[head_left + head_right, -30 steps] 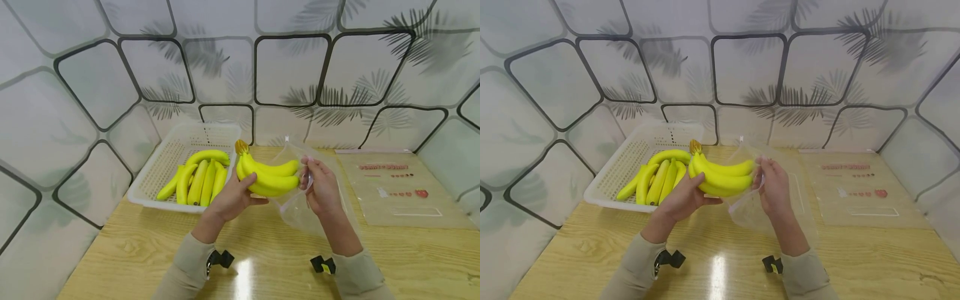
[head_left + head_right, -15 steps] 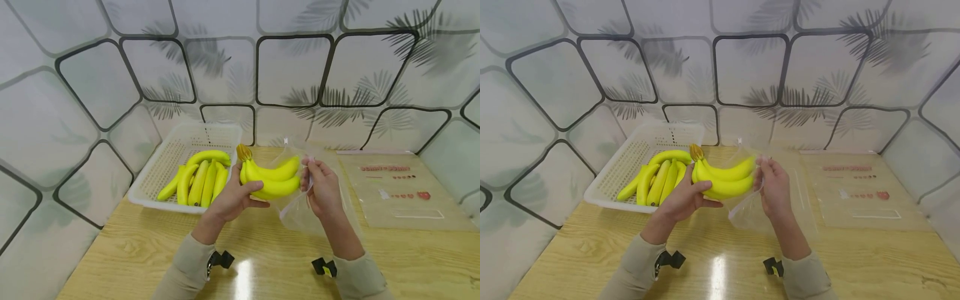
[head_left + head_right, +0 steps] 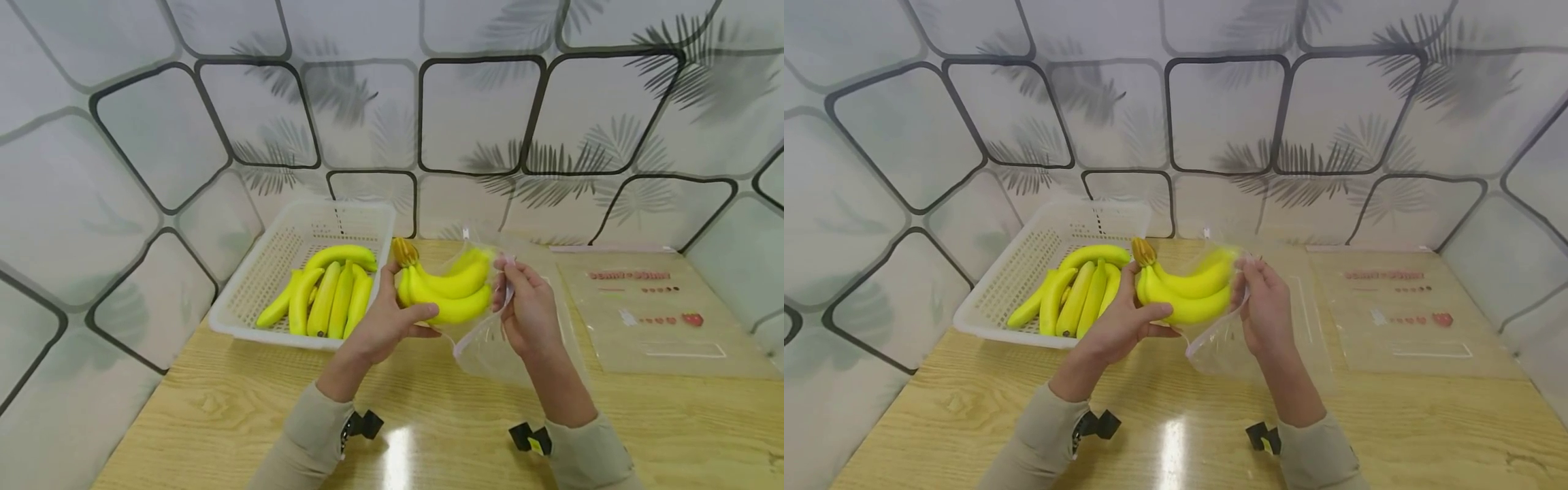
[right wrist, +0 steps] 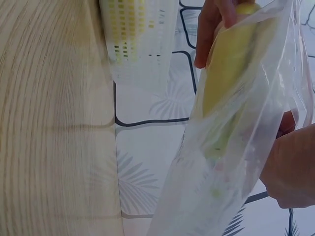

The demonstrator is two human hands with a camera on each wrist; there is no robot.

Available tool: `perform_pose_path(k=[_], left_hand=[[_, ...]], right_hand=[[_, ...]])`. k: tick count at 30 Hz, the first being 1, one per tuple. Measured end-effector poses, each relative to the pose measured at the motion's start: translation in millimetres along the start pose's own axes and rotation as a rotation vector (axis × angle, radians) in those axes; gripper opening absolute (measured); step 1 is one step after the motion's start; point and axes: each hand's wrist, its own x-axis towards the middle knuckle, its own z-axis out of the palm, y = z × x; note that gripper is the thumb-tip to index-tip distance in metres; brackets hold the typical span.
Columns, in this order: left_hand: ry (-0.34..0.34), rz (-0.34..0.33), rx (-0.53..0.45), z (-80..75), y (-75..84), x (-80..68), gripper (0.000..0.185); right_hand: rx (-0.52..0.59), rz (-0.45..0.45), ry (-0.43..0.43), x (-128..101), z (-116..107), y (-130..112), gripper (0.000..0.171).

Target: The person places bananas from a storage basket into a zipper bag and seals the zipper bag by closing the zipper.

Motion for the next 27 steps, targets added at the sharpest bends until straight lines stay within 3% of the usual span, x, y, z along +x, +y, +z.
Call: perform_pose_path(k=[4, 9, 12, 15, 18, 23, 25, 27], left_hand=[[-0.013, -0.007, 0.017, -0.2, -0.9, 0.3, 0.09], [0.021, -0.019, 0.027, -1.3, 0.5, 0.4, 0.09], [0.052, -0.018, 0.035, -1.9, 1.2, 0.3, 0.09], [0.061, -0.011, 0.05, -1.0, 0.6, 0.6, 0.089], [0.065, 0.005, 0.073, 1.1, -1.4, 1.1, 0.089], [0.104, 0.012, 0.113, 4.7, -5.5, 2.1, 0.09], [0.125, 0.014, 0.138, 6.0, -6.1, 2.6, 0.091], [0.142, 0.022, 0.167, 6.8, -6.5, 3.0, 0.092]], right_hand=[[-0.003, -0.015, -0.002, 0.1, -0.5, 1.4, 0.026], [-0.151, -0.008, -0.031, 0.7, -1.9, 2.7, 0.015], [-0.275, -0.005, -0.049, 0.4, -3.3, 2.7, 0.021], [-0.329, 0.001, -0.056, -0.2, -4.5, 1.8, 0.031], [-0.264, 0.052, -0.072, -0.5, -5.9, 0.0, 0.032], [0.072, 0.207, -0.1, 0.4, -7.8, -1.7, 0.019], [0.118, 0.216, -0.121, 0.8, -6.9, -1.2, 0.018], [0.075, 0.196, -0.138, 0.8, -5.0, -0.3, 0.018]])
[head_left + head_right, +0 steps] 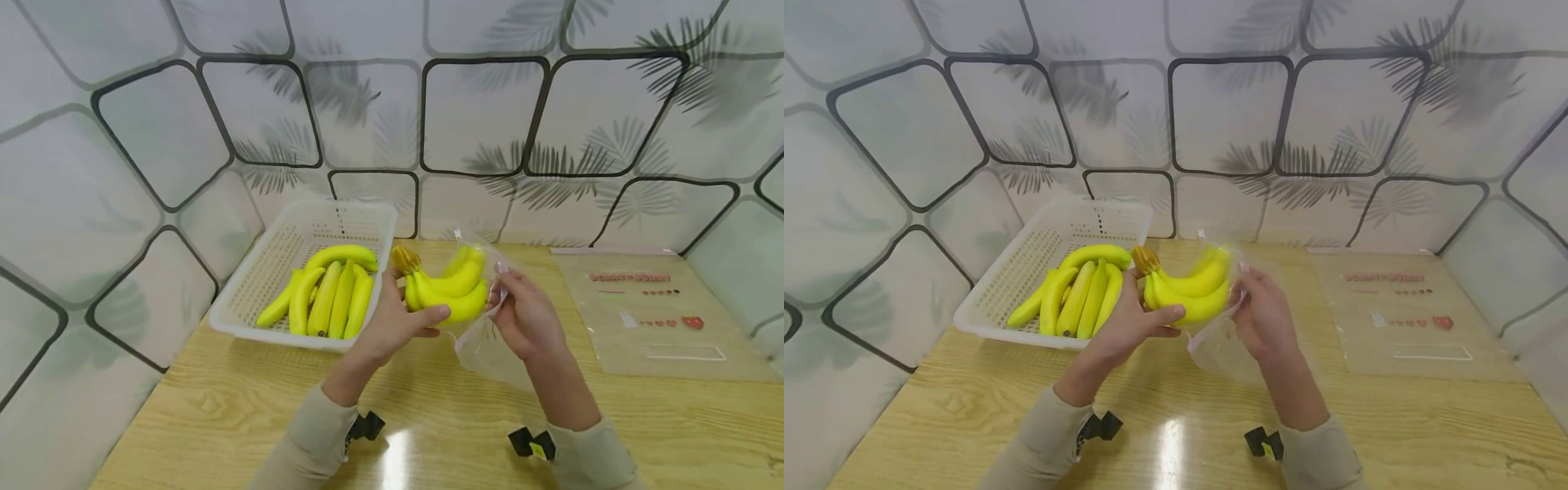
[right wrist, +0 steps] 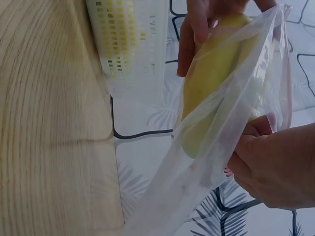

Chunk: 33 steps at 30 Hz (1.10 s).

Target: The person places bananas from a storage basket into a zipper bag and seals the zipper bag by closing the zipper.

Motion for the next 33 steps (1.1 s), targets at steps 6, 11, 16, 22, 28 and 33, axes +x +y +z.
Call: perform_pose_path(k=[6, 11, 16, 22, 28, 33], left_hand=[[0.002, 0.028, 0.049, 1.3, -2.1, 0.8, 0.092], [-0.046, 0.016, 0.017, -2.5, -2.0, 2.2, 0.087], [-0.105, 0.02, -0.049, -8.7, 2.0, 0.5, 0.06], [-0.076, 0.031, -0.068, -11.0, 6.1, 0.3, 0.051], [-0.035, 0.054, -0.063, -12.4, 6.5, 1.3, 0.056], [-0.037, 0.038, -0.063, -12.3, 5.2, 1.2, 0.053]], right_hand=[[-0.095, -0.046, 0.021, -4.4, 6.6, 1.2, 0.024], [0.024, -0.056, 0.034, -5.0, 8.3, -1.9, 0.021], [0.101, -0.086, 0.02, -4.4, 6.7, -3.2, 0.021], [0.123, -0.144, -0.022, -2.9, 6.5, -1.6, 0.021], [0.053, -0.19, -0.03, -4.9, 10.1, 0.6, 0.019], [0.053, -0.214, -0.025, -7.0, 12.4, -0.1, 0.019]])
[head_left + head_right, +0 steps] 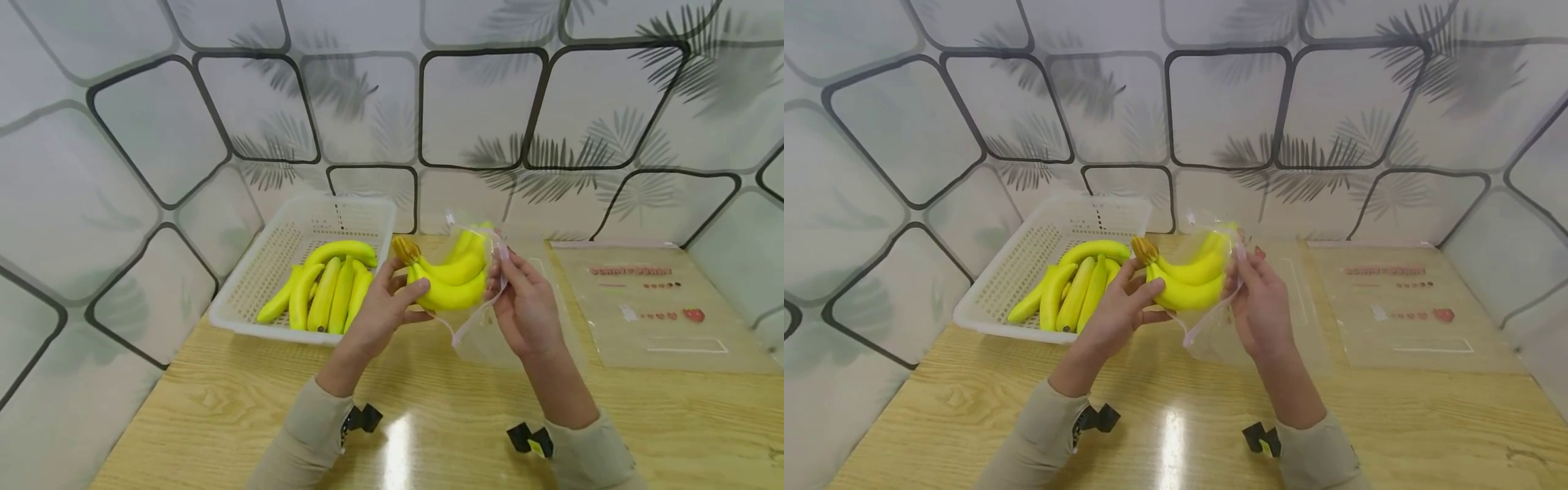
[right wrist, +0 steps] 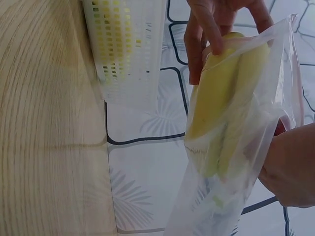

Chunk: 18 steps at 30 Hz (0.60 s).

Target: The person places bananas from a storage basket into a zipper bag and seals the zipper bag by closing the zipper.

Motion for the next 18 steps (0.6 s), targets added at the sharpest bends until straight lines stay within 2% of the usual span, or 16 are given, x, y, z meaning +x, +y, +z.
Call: perform_pose_path(k=[5, 10, 18], left_hand=[[-0.01, -0.016, 0.01, 2.0, -0.4, 0.0, 0.05], [-0.013, -0.017, 0.04, 3.1, -2.0, -0.5, 0.049], [-0.008, -0.011, 0.052, 1.3, -4.6, 0.0, 0.054]], right_hand=[[0.036, -0.015, -0.006, 0.0, 1.0, -1.4, 0.021], [0.062, 0.009, 0.003, -0.6, -0.2, -1.4, 0.021], [0.046, 0.04, 0.01, -0.2, 0.1, 1.0, 0.014]])
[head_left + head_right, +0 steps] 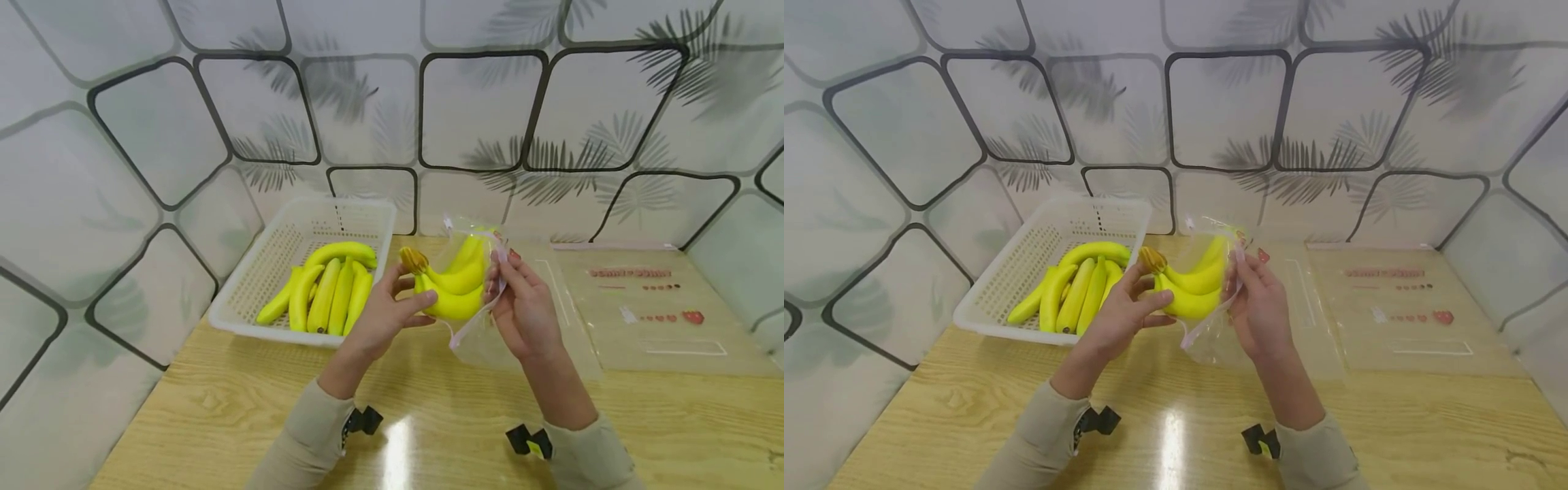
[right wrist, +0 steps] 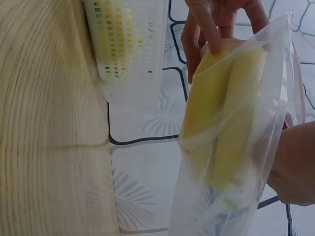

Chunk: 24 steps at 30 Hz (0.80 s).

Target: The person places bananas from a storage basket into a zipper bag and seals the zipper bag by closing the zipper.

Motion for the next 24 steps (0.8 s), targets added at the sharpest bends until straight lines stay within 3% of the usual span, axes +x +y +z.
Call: perform_pose_path(k=[6, 18, 24], left_hand=[[0.003, 0.01, 0.03, 0.4, -0.6, 0.3, 0.056], [0.004, -0.062, 0.014, 1.2, -2.9, 1.9, 0.063], [-0.003, -0.074, 0.036, 1.0, -0.9, 1.0, 0.076]], right_hand=[[-0.012, -0.012, -0.005, 1.1, -0.2, 1.3, 0.016], [0.005, -0.013, -0.023, 0.5, 2.7, 2.3, 0.015], [-0.014, -0.02, -0.034, 0.1, 3.4, 2.8, 0.015]])
